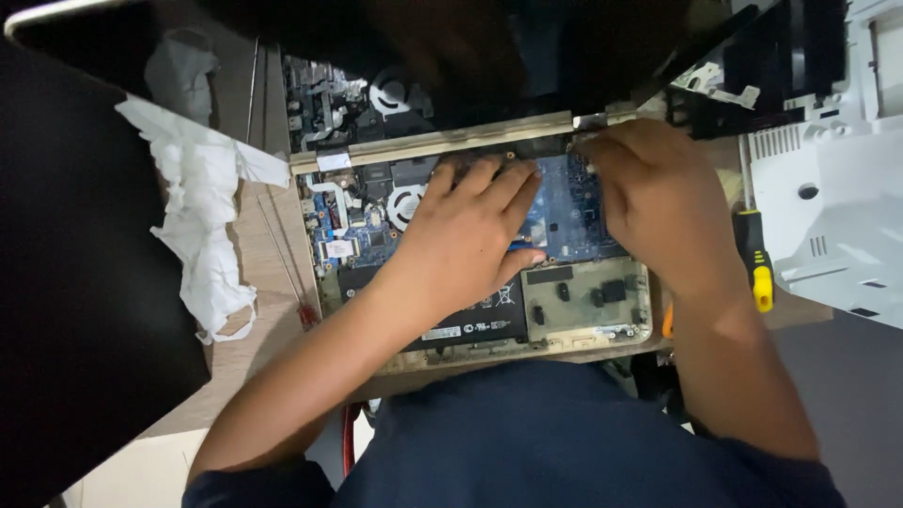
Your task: Disassembling a laptop to access internal components like the motherboard and battery using a pry tool.
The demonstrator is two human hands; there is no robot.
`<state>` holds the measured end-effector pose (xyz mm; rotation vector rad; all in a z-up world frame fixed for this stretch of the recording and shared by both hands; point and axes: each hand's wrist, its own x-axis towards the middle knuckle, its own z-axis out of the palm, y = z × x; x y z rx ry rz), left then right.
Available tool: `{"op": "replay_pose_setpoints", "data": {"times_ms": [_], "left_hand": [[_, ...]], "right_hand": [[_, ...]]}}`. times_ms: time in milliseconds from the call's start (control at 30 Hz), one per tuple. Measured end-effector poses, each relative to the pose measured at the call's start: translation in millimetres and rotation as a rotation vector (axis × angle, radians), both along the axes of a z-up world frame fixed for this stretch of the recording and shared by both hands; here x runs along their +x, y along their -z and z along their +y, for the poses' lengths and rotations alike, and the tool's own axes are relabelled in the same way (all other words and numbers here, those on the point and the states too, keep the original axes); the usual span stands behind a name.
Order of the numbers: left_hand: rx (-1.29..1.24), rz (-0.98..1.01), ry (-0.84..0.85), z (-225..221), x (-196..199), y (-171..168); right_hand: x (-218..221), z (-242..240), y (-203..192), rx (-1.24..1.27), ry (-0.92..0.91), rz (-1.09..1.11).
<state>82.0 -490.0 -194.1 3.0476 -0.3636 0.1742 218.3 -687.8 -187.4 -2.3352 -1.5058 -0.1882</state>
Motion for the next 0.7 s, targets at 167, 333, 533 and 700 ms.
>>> {"op": "replay_pose_setpoints", "data": {"times_ms": [167, 333, 533, 700], "left_hand": [[-0.094, 0.074, 0.0, 0.5, 2.8, 1.7], [0.002, 0.003, 0.041, 2.0, -0.6, 2.8], [-0.066, -0.046, 0.076, 6.0, 2.6, 3.8], [-0.086, -0.044, 0.049, 3.0, 3.4, 4.0]], "right_hand": [[-0.1, -7.2, 3.9, 0.042, 0.04, 0.093], [-2.5, -12.6, 4.0, 0.055, 0.127, -0.005], [3.7, -15.1, 7.6, 0.116, 0.055, 0.057], [6.0, -17.7, 15.0, 0.143, 0.041, 0.098]]}}
